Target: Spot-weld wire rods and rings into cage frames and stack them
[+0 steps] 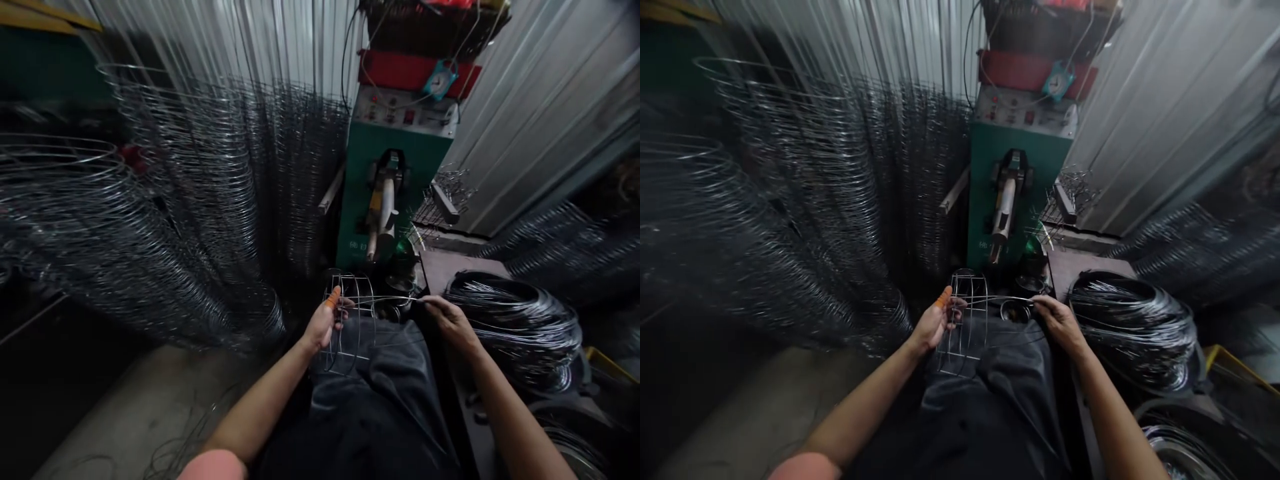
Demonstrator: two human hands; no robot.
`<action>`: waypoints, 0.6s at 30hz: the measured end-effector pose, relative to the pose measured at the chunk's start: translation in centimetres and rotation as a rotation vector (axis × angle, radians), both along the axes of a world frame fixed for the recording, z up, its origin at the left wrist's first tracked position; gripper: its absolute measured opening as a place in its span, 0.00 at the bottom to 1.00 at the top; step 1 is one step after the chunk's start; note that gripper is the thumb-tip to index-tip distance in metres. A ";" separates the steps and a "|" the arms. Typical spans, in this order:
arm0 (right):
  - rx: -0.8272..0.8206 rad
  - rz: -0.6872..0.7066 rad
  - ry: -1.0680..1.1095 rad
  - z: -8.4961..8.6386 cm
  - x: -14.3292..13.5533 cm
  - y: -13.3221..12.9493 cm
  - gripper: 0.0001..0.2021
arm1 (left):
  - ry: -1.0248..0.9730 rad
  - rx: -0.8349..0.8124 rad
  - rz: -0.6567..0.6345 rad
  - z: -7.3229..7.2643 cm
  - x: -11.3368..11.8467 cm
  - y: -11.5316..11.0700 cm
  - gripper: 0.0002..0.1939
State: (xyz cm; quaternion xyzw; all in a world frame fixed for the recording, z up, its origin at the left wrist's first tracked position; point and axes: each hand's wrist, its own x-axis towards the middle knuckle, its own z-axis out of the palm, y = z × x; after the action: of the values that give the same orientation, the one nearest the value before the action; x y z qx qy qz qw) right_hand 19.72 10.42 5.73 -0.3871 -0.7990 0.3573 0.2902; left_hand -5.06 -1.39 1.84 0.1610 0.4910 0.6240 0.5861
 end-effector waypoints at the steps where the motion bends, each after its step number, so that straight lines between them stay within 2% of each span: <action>1: -0.028 0.001 -0.001 -0.7 0.0 0.0 0.17 | 0.022 0.007 0.013 -0.2 0.0 -0.1 0.27; 4: -0.098 0.007 -0.014 -2.0 0.4 -0.1 0.18 | 0.104 0.011 0.051 -1.1 0.2 0.0 0.24; 7: -0.159 0.028 -0.048 -2.4 0.7 -0.3 0.18 | 0.133 0.002 0.070 -1.8 0.5 0.1 0.24; 11: -0.214 0.131 -0.131 -1.1 0.0 -0.9 0.19 | 0.166 0.020 0.033 -2.3 1.0 0.0 0.22; 15: -0.250 0.316 -0.270 0.5 -2.7 -1.8 0.19 | 0.229 0.028 -0.056 -2.5 1.7 -0.4 0.22; 18: -0.262 0.415 -0.327 1.0 -4.7 -2.3 0.17 | 0.253 0.045 -0.080 -2.5 1.8 -0.7 0.21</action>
State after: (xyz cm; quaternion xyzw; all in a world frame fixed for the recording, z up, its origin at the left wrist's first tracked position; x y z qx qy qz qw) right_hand 15.01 8.10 6.74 -0.3021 -0.8443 0.4418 0.0260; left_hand -3.24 -2.13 -0.65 0.2709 0.5403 0.5858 0.5400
